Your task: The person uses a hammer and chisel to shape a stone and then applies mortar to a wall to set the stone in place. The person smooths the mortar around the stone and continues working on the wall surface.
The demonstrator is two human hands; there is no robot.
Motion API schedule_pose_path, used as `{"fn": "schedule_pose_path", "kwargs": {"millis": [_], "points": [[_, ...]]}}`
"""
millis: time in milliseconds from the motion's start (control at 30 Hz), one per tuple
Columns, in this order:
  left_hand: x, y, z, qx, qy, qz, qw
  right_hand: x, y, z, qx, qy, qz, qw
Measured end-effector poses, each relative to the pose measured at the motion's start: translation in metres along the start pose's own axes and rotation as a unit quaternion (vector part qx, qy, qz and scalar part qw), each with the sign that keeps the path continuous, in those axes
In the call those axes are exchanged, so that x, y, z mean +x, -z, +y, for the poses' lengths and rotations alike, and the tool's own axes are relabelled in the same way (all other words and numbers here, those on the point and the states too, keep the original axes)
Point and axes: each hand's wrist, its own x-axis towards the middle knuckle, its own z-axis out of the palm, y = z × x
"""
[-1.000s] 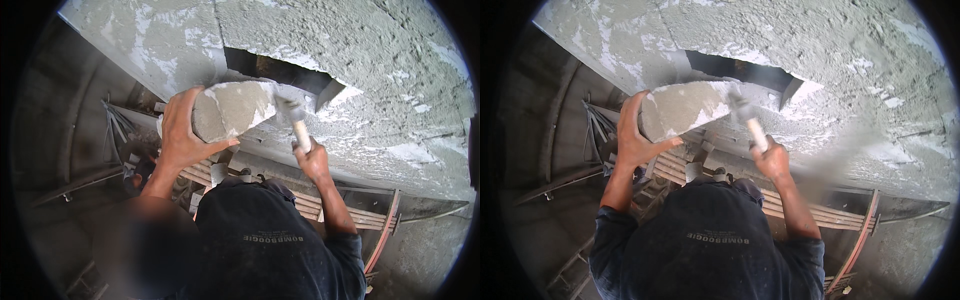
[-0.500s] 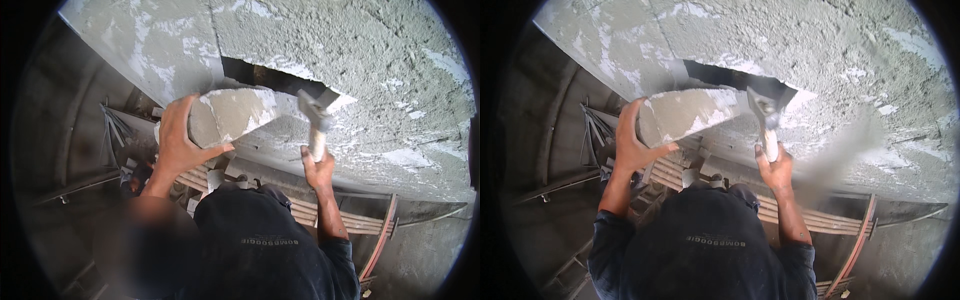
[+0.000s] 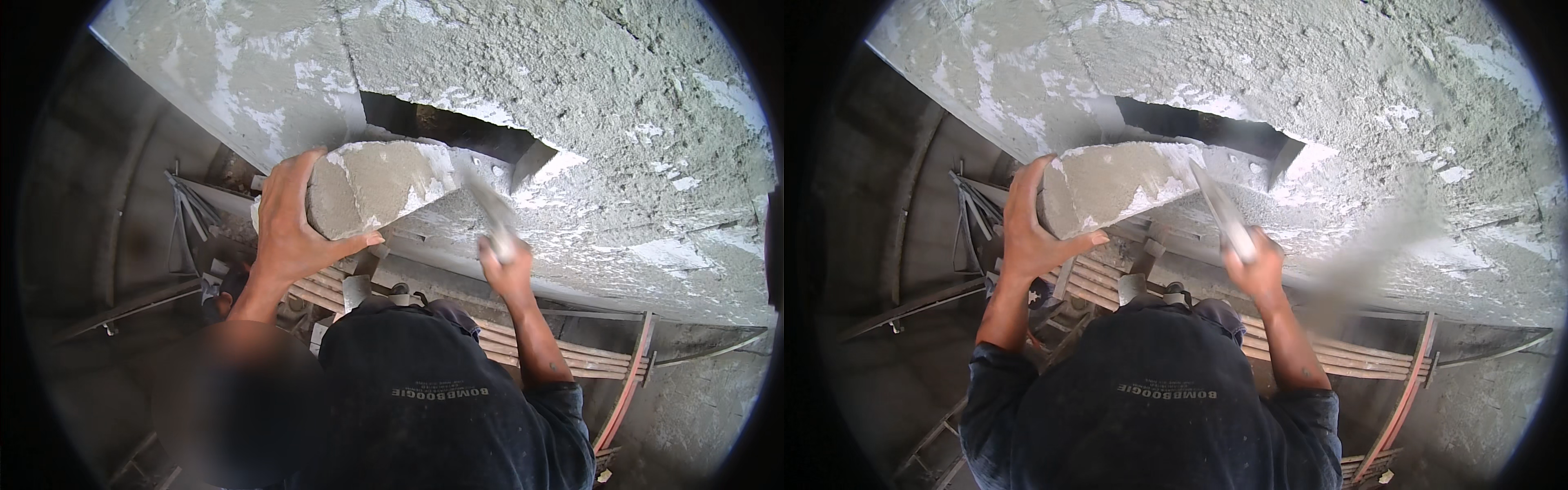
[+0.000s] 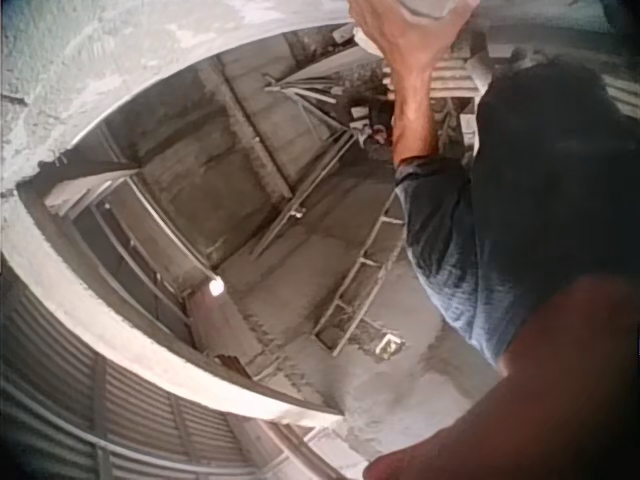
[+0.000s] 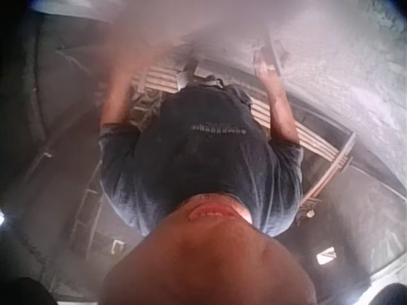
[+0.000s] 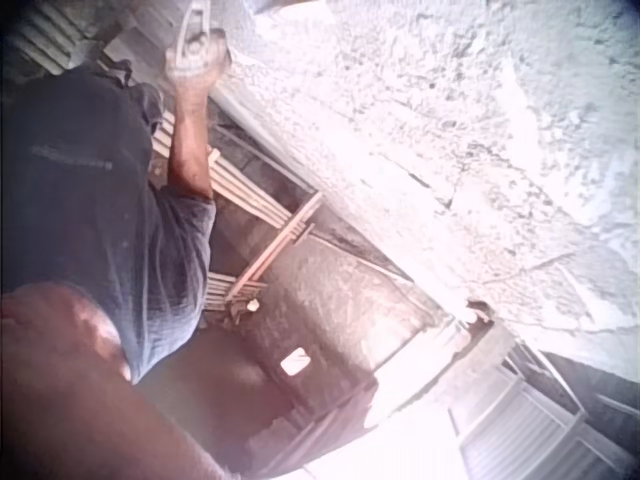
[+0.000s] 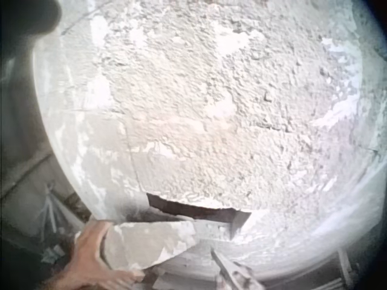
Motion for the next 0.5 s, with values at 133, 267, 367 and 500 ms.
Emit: {"fn": "schedule_pose_path", "kwargs": {"millis": [133,267,367,500], "points": [[-0.001,0.001,0.003,0.017,-0.014,0.007,1.0,0.017,-0.005,-0.013,-0.093,-0.024,0.004,0.995],[-0.004,0.0,-0.002,0.006,0.008,0.002,1.0,0.007,0.002,-0.029,0.043,0.168,0.089,0.981],[-0.001,0.001,0.003,0.005,-0.002,-0.006,1.0,0.013,-0.006,0.006,-0.238,-0.105,-0.087,0.962],[-0.006,0.001,0.0,0.002,0.01,-0.011,1.0,0.008,0.004,-0.005,-0.068,-0.077,0.027,0.994]]}}
